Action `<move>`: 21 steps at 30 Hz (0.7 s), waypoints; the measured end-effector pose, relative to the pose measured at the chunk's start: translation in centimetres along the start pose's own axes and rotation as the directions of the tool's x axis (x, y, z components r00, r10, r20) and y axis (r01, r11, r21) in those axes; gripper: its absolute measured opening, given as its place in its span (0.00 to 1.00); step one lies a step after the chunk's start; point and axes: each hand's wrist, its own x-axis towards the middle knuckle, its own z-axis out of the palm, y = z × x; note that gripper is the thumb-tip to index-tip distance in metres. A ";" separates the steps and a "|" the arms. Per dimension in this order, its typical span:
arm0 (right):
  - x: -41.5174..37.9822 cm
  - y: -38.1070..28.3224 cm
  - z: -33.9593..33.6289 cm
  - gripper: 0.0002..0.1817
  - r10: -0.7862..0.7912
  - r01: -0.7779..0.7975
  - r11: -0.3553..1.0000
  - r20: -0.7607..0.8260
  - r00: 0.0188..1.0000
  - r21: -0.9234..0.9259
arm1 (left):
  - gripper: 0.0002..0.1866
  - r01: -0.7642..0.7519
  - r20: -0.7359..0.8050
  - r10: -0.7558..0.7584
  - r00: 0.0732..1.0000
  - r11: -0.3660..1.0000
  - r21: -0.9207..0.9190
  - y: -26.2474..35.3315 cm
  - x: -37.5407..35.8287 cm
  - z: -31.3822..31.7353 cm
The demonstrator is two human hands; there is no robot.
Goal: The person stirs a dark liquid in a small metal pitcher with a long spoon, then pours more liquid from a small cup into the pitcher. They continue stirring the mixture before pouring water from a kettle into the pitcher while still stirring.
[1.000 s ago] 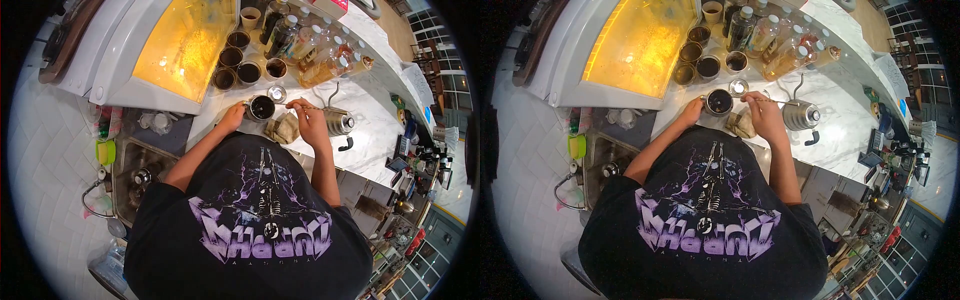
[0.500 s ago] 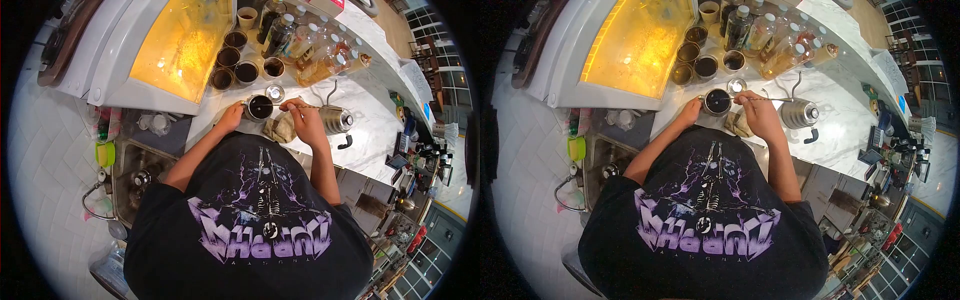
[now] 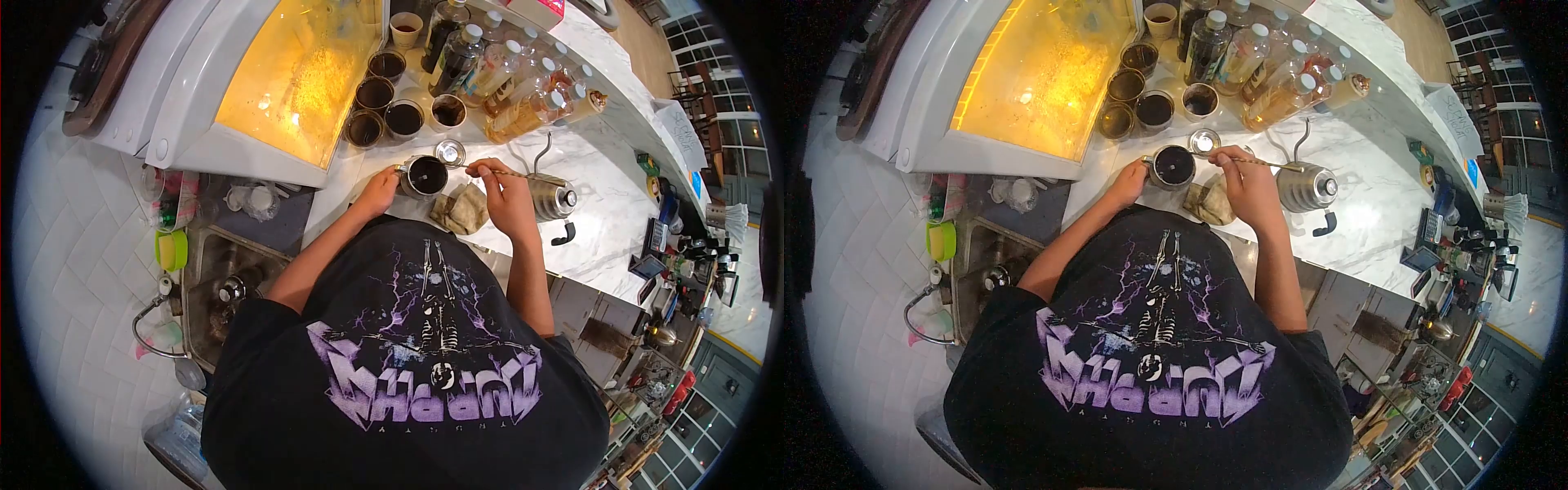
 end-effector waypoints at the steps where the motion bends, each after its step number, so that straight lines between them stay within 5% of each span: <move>1: -0.1 0.0 -0.1 0.15 -0.015 0.016 1.000 0.039 0.999 -0.023 | 0.22 0.000 0.002 0.000 1.000 1.000 0.000 0.5 -0.1 -0.1; 16: -0.4 -0.3 0.1 0.14 -0.034 0.034 0.999 0.015 0.999 -0.036 | 0.20 0.021 -0.036 -0.021 0.999 1.000 -0.005 1.8 -0.7 0.2; 19: -0.5 -1.1 -0.1 0.13 -0.017 0.019 0.996 0.022 1.000 -0.085 | 0.20 -0.022 -0.038 0.020 0.999 0.998 -0.054 1.9 -0.8 0.2; 21: -0.5 -1.2 0.0 0.12 -0.001 0.007 0.991 0.043 0.999 -0.131 | 0.22 0.097 -0.005 -0.100 0.995 0.977 -0.190 2.6 -1.0 0.3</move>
